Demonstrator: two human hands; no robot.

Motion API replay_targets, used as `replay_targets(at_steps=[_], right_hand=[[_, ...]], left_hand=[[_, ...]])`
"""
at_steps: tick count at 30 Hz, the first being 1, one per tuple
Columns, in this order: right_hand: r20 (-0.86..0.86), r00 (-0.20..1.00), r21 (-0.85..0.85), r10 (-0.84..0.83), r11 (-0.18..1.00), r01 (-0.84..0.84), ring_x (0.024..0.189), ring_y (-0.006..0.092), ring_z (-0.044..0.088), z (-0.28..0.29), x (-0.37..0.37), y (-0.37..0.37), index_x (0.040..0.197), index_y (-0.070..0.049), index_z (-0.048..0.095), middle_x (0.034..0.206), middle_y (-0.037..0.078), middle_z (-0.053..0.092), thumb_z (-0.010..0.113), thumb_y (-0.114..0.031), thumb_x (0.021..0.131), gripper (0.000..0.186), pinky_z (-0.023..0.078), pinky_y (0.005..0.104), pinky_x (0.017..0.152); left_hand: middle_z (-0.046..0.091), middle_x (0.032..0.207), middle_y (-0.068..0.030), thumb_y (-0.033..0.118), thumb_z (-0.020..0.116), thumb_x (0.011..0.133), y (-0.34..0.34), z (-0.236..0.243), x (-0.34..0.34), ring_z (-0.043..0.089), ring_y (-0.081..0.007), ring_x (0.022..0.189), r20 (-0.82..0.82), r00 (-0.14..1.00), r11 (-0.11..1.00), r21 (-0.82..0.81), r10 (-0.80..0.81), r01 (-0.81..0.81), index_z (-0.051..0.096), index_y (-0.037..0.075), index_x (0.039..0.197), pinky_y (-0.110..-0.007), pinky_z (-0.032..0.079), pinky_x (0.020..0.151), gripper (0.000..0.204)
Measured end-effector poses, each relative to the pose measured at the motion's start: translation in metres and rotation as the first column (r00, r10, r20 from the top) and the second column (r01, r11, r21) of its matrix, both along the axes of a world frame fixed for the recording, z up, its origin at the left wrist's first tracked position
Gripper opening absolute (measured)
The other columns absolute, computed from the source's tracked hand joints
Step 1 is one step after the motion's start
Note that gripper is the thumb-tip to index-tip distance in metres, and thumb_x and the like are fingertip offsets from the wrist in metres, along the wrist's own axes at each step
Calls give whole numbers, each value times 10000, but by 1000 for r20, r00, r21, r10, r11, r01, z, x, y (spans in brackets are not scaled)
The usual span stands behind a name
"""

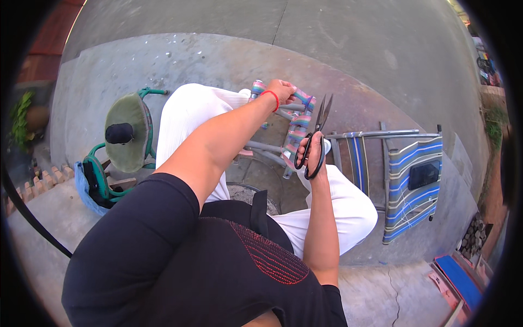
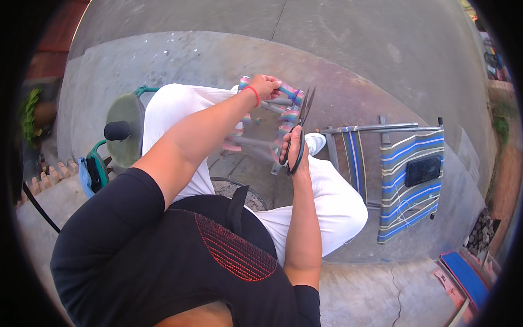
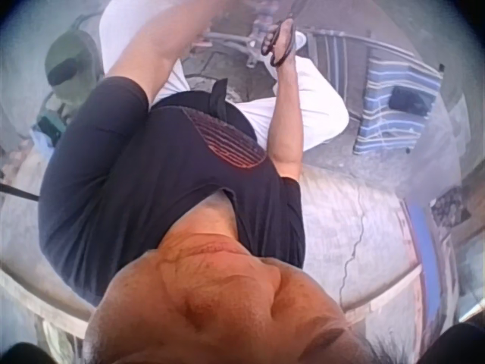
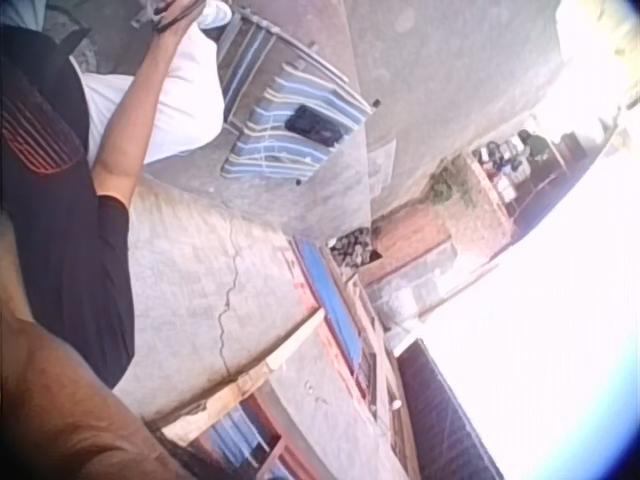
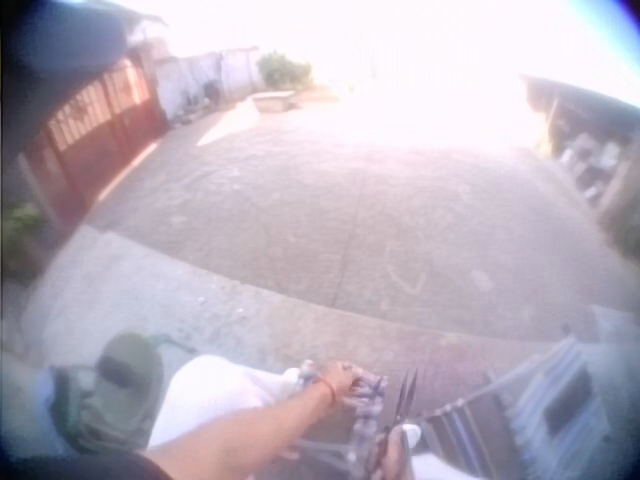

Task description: The person cuts straps off a folding chair frame with scissors and attaches a cord to the frame by hand.

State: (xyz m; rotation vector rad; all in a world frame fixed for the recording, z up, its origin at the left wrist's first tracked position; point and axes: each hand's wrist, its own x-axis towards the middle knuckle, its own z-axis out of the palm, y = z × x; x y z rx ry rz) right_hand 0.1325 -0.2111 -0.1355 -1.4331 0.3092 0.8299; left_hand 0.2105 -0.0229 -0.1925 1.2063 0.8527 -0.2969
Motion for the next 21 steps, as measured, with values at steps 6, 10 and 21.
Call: replay_targets(at_steps=[6,10,21], right_hand=[[-132,964,-136,231,959,-249,441,86,416,-19,-3,24,710,-92,439,541,-18,416,351,-650,783,570,374,226,384],[-197,942,-174,270,936,-305,439,91,414,-21,-9,27,706,-92,435,537,-16,408,336,-663,777,585,376,224,391],[-221,940,-206,261,929,-306,429,119,409,-30,-6,37,654,-55,450,520,11,393,326,-717,733,678,376,246,397]], left_hand=[[607,751,-61,82,577,800,22,12,-13,588,-117,627,-74,988,989,58,-132,136,590,22,869,-228,511,545,93],[611,723,-71,55,579,787,28,10,-16,590,-119,590,-81,985,984,77,-155,161,600,10,848,-229,506,512,79],[616,697,-85,21,585,748,29,4,-14,590,-125,555,-60,988,983,101,-145,151,619,3,815,-234,494,468,77]])
